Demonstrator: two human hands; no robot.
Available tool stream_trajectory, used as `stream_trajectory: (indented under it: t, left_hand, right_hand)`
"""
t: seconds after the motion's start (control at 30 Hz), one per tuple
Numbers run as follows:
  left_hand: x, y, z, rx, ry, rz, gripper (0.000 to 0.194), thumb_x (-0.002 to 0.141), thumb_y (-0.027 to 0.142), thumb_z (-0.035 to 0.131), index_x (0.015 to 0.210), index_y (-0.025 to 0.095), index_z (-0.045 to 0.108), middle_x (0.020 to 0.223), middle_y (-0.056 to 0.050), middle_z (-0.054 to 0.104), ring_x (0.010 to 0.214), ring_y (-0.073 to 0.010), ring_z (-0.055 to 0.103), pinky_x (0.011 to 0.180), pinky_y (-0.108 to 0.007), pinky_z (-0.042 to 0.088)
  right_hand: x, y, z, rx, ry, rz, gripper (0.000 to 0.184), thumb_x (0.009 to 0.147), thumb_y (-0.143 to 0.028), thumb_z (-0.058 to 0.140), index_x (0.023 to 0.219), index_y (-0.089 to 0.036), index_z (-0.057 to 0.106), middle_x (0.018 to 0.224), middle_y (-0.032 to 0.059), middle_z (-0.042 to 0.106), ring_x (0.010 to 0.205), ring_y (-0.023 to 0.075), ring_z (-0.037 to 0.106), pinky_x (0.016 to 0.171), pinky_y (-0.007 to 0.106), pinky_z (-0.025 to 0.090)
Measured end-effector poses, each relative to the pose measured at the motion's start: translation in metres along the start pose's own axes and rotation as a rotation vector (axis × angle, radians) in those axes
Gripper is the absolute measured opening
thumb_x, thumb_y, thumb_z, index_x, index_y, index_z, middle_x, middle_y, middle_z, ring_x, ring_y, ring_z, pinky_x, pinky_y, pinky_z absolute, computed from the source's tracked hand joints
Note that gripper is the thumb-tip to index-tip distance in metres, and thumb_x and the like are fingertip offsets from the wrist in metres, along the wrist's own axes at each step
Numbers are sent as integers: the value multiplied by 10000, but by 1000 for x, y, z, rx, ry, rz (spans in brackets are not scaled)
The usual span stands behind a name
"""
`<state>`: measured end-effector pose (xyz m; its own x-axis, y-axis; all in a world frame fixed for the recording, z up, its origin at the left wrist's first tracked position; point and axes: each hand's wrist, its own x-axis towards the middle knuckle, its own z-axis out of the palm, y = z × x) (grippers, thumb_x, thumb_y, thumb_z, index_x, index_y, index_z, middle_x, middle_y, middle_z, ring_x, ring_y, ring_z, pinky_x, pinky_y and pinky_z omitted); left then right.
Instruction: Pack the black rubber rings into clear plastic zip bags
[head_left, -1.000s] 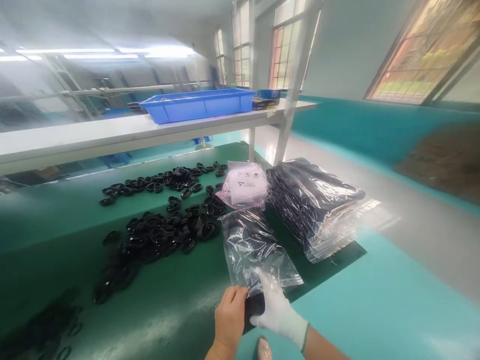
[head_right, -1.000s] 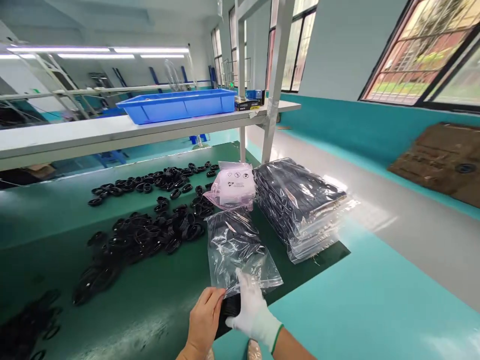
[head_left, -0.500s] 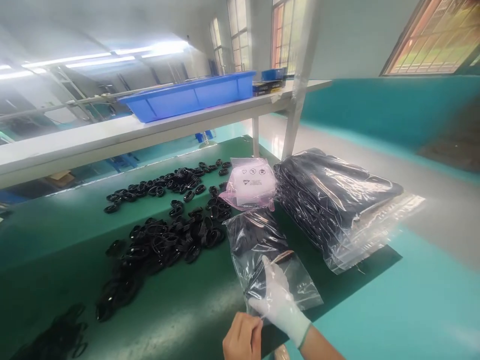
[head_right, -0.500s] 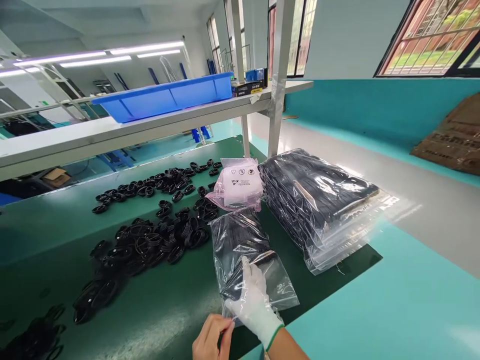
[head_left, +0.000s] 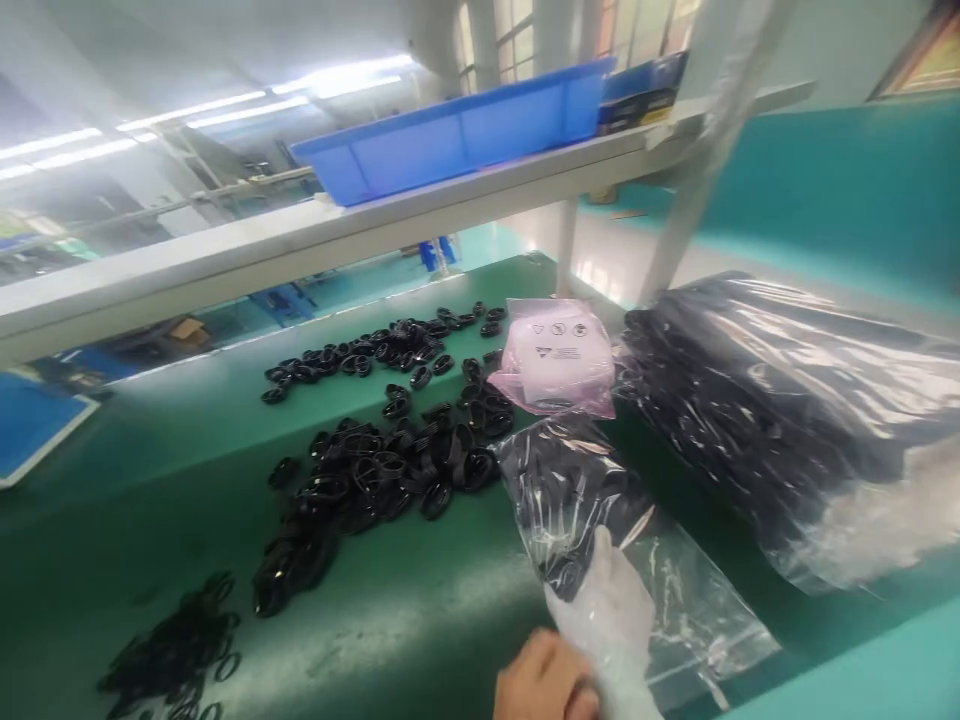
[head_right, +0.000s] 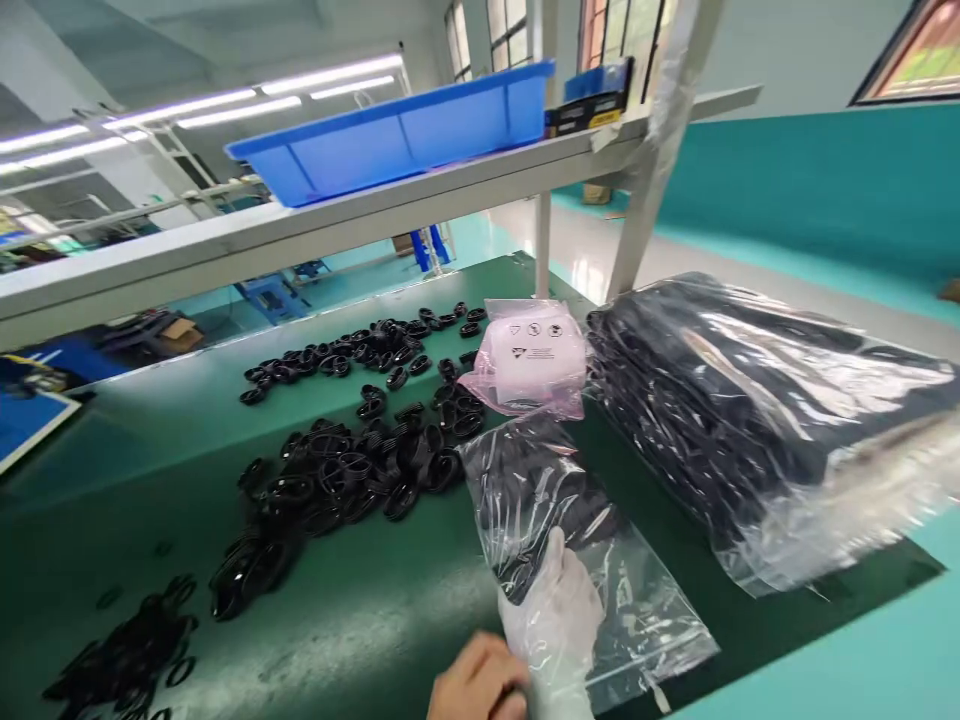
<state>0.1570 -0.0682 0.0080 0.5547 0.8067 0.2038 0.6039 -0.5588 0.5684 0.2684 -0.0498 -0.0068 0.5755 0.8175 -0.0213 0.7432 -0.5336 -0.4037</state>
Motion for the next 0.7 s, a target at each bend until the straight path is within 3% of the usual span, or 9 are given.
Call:
stream_trajectory:
  t: [0.07,0.2,0.33,0.43,0.53,0.63,0.7]
  left_hand:
    - [22,-8,-12,27,-92,-68,354,794,172,393,1075,280,578,1022,-52,595,888,-152,572,717,-250,503]
    - [54,-18,-23,89,-225,-106,440,768,112,386,1122,306,560,1201,-29,527,1062,-193,509,845,-326,480]
    - [39,-20,-27,-1,-273,-105,504,765,93,361,1202,309,488,1265,-6,484,1113,-181,479,913,-333,438]
    - [7,-7,-26,-85,-232,-246,524,743,160,431,1253,279,406,1217,-21,515,1066,-172,502,891,-315,431]
    - [-17,16,-11,7,-197,-483,400,700,266,516,1096,219,495,1013,-47,600,885,-206,561,761,-334,432]
    - [-21,30,6,129,-185,-585,169,776,283,428,869,195,539,833,-41,619,748,-195,560,685,-313,374]
    - [-16,32,10,175,-176,-607,207,826,247,338,791,189,533,783,-41,619,733,-186,556,678,-302,341]
  right_hand:
    - [2,4,9,-28,27,-2,765,758,-359,445,1365,-41,105,1128,227,467,1025,364,451,841,463,347]
    - [3,11,10,-36,-25,-5,850,698,-338,518,1365,-23,96,1194,226,428,1091,351,430,896,424,340]
    - [-1,14,-2,87,-108,35,952,622,-440,583,1360,-53,123,1299,192,347,1198,308,352,972,375,306]
    - [-3,13,-15,53,-109,18,923,644,-476,561,1365,-76,146,1288,187,340,1195,311,344,968,388,299]
    - [-2,11,-29,-81,-152,31,922,634,-549,558,1380,-174,166,1254,172,361,1126,359,396,900,455,323]
    - [-2,8,-36,-144,-213,48,941,639,-591,532,1389,-189,130,1261,176,362,1090,373,421,872,476,324]
    - [-3,7,-36,-138,-232,52,967,648,-588,519,1392,-138,95,1282,197,346,1107,367,409,886,465,314]
